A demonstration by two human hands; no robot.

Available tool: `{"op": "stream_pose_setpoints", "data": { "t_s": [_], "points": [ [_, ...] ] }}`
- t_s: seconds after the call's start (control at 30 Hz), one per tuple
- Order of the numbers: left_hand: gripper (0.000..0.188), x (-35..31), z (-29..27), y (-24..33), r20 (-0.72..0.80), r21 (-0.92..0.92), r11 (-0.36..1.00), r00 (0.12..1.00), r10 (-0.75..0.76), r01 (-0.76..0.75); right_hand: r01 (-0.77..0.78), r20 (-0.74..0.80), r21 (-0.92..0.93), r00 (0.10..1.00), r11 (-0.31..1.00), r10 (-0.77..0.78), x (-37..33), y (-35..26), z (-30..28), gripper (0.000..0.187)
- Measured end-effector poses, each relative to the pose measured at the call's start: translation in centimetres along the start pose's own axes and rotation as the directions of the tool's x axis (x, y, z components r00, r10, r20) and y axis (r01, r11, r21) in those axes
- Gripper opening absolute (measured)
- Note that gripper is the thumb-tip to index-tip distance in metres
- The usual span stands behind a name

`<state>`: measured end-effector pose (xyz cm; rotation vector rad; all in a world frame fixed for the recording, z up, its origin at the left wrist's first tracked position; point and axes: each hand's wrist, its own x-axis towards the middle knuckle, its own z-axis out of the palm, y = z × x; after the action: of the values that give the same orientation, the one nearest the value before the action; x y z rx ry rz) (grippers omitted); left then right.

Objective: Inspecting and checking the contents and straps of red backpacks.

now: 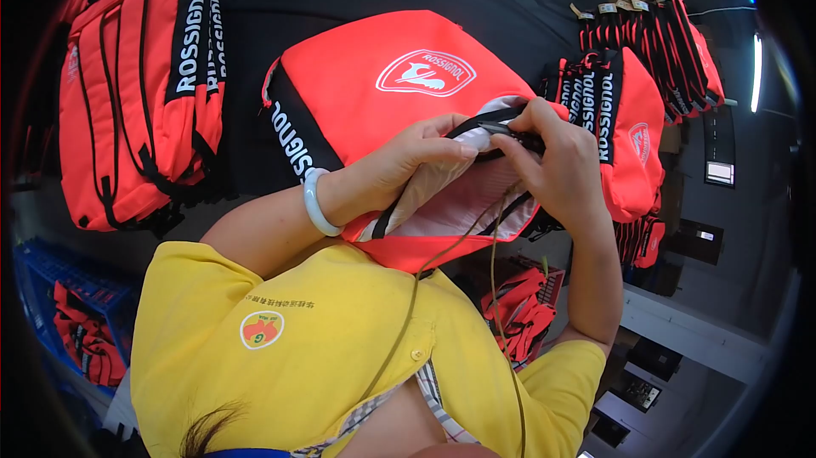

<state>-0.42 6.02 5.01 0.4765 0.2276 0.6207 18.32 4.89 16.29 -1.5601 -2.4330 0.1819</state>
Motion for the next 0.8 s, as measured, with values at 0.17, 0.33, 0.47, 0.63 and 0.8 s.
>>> {"op": "stream_pose_setpoints", "data": {
  "t_s": [0.17,0.33,0.47,0.63,0.8],
  "points": [
    [0.054,-0.1,-0.1,-0.1,0.003,-0.001,1.000,1.000,-0.002,0.002,-0.019,0.036,-0.004,0.999,1.000,0.019,0.2,-0.1,-0.3,0.027],
    [0.055,0.0,0.0,-0.1,-0.005,0.050,0.999,1.000,-0.003,0.004,-0.095,-0.072,0.089,0.992,0.991,0.102,1.1,-0.5,-0.6,0.027],
    [0.055,0.0,0.2,-0.1,-0.009,0.071,0.997,1.000,-0.015,0.015,-0.064,-0.110,0.057,0.991,0.996,0.070,2.0,-0.6,-0.6,0.028],
    [0.050,-0.5,0.3,-0.5,-0.040,0.052,0.999,0.999,0.001,0.001,-0.056,0.037,0.088,0.998,0.995,0.053,1.1,-0.9,-1.0,0.028],
    [0.046,-0.4,0.1,-0.6,-0.030,0.074,0.997,0.999,-0.012,0.014,0.002,0.137,0.030,0.991,1.000,-0.006,0.3,-1.0,-0.7,0.028]
  ]
}}
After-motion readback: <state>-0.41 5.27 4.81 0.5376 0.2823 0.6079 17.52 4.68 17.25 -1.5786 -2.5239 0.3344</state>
